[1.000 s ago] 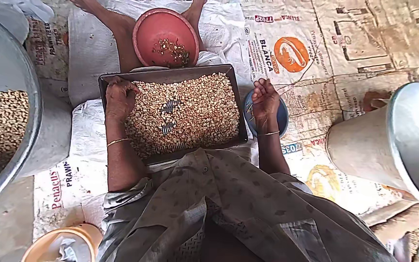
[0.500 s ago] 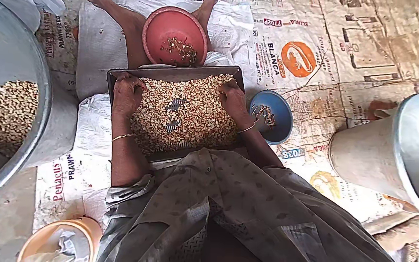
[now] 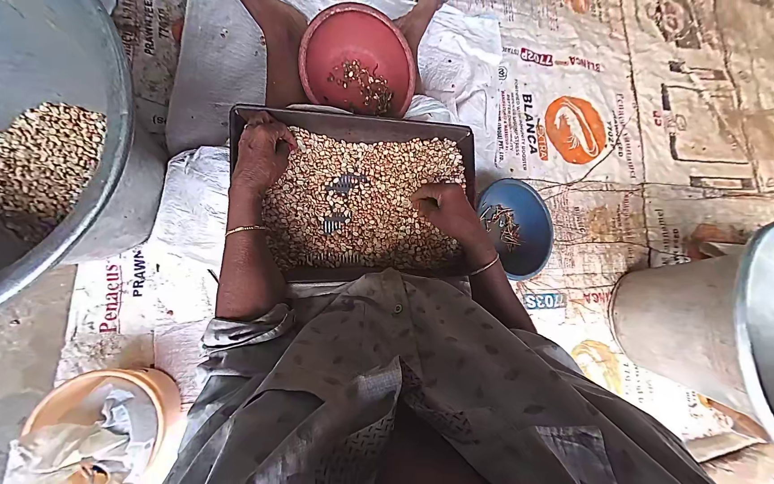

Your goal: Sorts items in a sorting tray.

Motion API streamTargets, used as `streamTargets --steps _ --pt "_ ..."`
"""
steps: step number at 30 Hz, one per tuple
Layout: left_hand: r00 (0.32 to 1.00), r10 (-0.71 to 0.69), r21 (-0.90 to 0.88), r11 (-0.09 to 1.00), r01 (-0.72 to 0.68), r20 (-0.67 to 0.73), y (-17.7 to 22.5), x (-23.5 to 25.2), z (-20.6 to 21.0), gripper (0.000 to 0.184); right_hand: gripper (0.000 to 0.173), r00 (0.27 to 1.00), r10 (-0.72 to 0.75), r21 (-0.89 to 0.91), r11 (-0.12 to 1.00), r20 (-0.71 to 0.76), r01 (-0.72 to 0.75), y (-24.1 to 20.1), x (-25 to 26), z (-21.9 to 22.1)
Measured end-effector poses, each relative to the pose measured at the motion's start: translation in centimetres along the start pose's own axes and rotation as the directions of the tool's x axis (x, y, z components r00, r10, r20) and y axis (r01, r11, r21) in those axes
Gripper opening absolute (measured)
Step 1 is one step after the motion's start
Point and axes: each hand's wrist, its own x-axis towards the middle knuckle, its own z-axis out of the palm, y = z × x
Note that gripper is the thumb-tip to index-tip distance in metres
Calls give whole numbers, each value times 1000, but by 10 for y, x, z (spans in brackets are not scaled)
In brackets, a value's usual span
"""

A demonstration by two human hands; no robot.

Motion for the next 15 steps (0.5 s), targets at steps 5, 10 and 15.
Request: streamTargets --steps 5,10,15 --pt "1000 -12 5 1000 12 7 0 0 -1 20 22 979 -51 301 947 -196 110 -18 49 -3" --pt "999 32 -74 997 -35 -44 -4 -2 -1 18 46 799 85 126 992 -596 -12 0 105 -6" --pt "953 45 -369 916 -159 -299 -7 -17 -36 20 37 801 173 -188 924 -574 -334 26 88 -1"
